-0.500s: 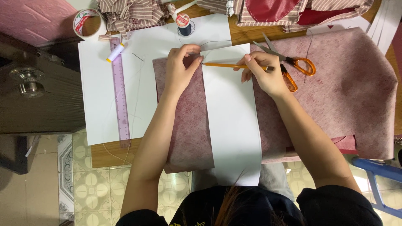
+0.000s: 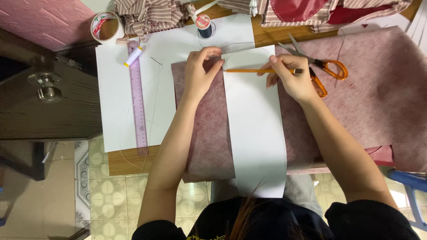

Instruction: Tracing a paper template onto material using a pencil on a workshop table

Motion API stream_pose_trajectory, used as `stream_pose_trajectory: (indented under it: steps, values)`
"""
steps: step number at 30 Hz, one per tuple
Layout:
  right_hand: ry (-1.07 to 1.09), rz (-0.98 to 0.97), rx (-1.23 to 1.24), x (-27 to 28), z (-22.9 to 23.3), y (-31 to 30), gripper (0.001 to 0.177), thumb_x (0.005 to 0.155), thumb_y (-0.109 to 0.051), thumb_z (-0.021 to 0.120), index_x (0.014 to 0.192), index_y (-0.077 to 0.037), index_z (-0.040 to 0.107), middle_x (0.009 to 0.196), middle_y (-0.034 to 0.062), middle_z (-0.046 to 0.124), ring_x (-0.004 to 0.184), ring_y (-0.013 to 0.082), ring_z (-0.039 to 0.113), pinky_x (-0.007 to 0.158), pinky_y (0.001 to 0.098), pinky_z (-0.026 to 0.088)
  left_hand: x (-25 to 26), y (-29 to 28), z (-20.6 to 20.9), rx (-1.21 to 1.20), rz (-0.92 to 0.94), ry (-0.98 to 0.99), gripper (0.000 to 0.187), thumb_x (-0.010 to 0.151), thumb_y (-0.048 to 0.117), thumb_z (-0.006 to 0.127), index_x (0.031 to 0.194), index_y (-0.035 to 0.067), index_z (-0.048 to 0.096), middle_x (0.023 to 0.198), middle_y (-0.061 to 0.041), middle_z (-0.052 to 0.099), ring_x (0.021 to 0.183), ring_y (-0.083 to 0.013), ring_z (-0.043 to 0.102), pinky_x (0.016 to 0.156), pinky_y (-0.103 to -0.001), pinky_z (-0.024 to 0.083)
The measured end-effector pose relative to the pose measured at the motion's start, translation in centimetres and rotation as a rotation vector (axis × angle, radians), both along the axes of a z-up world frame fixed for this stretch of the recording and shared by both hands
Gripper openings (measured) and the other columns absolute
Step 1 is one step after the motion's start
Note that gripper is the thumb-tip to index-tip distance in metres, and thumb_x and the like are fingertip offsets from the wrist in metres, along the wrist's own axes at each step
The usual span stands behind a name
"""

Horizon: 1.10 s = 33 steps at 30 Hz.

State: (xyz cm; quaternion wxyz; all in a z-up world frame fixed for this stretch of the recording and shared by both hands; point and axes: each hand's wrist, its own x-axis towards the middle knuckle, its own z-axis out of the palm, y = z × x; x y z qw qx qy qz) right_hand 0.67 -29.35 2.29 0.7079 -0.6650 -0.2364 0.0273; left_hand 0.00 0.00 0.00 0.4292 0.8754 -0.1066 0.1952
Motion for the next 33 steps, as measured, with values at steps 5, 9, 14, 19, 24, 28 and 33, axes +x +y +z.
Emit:
stream_pose_trajectory:
  steps: [5, 9, 14, 19, 24, 28, 33]
  values:
    - [0.002, 0.016, -0.004, 0.0, 0.0, 0.2, 0.036, 0.122, -0.013, 0.057, 0.099, 0.008, 0.075, 0.074, 0.0224, 0.074, 0.057, 0.022, 0.071, 0.059, 0.0303, 0.057, 0.2, 0.1, -0.1, -0.008, -0.012, 0.002, 0.027, 0.1, 0.027, 0.083, 0.124, 0.028, 0.069, 0.112, 0.007, 0.08, 0.1, -0.02, 0.061, 0.098, -0.036, 0.05]
    - [0.023, 0.02, 0.014, 0.1, -0.1, -0.1, 0.038, 0.123, -0.013, 0.054, 0.099, 0.008, 0.074, 0.082, 0.0243, 0.076, 0.058, 0.0233, 0.072, 0.059, 0.0308, 0.058, 0.1, 0.0, 0.0, -0.009, -0.005, 0.017, 0.027, 0.101, 0.027, 0.083, 0.124, 0.028, 0.069, 0.113, 0.008, 0.08, 0.101, -0.0186, 0.061, 0.099, -0.035, 0.05]
    - [0.118, 0.01, -0.072, -0.4, 1.7, 0.1, 0.047, 0.121, -0.022, 0.052, 0.092, 0.008, 0.073, 0.093, 0.0234, 0.077, 0.056, 0.0217, 0.064, 0.055, 0.0274, 0.055, -0.5, -0.5, 1.6, 0.005, -0.008, 0.054, 0.023, 0.101, 0.023, 0.076, 0.123, 0.022, 0.07, 0.113, 0.007, 0.08, 0.105, -0.0211, 0.06, 0.097, -0.033, 0.049]
    - [0.16, 0.014, -0.055, -0.2, 1.1, -0.1, 0.049, 0.121, -0.026, 0.051, 0.096, 0.011, 0.073, 0.086, 0.0252, 0.074, 0.055, 0.0232, 0.064, 0.055, 0.0281, 0.054, -0.4, -0.4, 1.3, -0.008, -0.018, 0.038, 0.023, 0.101, 0.021, 0.077, 0.123, 0.022, 0.069, 0.113, 0.006, 0.08, 0.106, -0.0212, 0.06, 0.097, -0.033, 0.05]
    - [0.12, 0.035, -0.077, -0.3, 1.6, -0.2, 0.049, 0.122, -0.02, 0.05, 0.092, 0.011, 0.073, 0.088, 0.0244, 0.076, 0.055, 0.0258, 0.065, 0.057, 0.029, 0.054, -0.5, -0.5, 1.7, -0.009, -0.018, 0.032, 0.022, 0.101, 0.019, 0.077, 0.122, 0.022, 0.07, 0.112, 0.007, 0.08, 0.105, -0.0208, 0.06, 0.096, -0.032, 0.051]
    - [0.118, 0.034, -0.07, -0.3, 1.5, -0.1, 0.048, 0.121, -0.023, 0.05, 0.096, 0.01, 0.073, 0.088, 0.0247, 0.076, 0.056, 0.0239, 0.065, 0.054, 0.0287, 0.054, -0.5, -0.5, 1.6, -0.008, -0.018, 0.028, 0.022, 0.101, 0.019, 0.077, 0.122, 0.021, 0.07, 0.114, 0.007, 0.08, 0.106, -0.0207, 0.061, 0.096, -0.032, 0.051]
    - [0.106, 0.063, -0.088, -0.5, 2.3, -0.1, 0.05, 0.122, -0.022, 0.049, 0.095, 0.011, 0.075, 0.087, 0.0236, 0.076, 0.056, 0.0246, 0.066, 0.057, 0.0282, 0.057, -0.5, -0.5, 1.6, -0.008, -0.017, 0.027, 0.022, 0.101, 0.02, 0.077, 0.122, 0.022, 0.07, 0.114, 0.007, 0.08, 0.106, -0.0209, 0.061, 0.097, -0.033, 0.051]
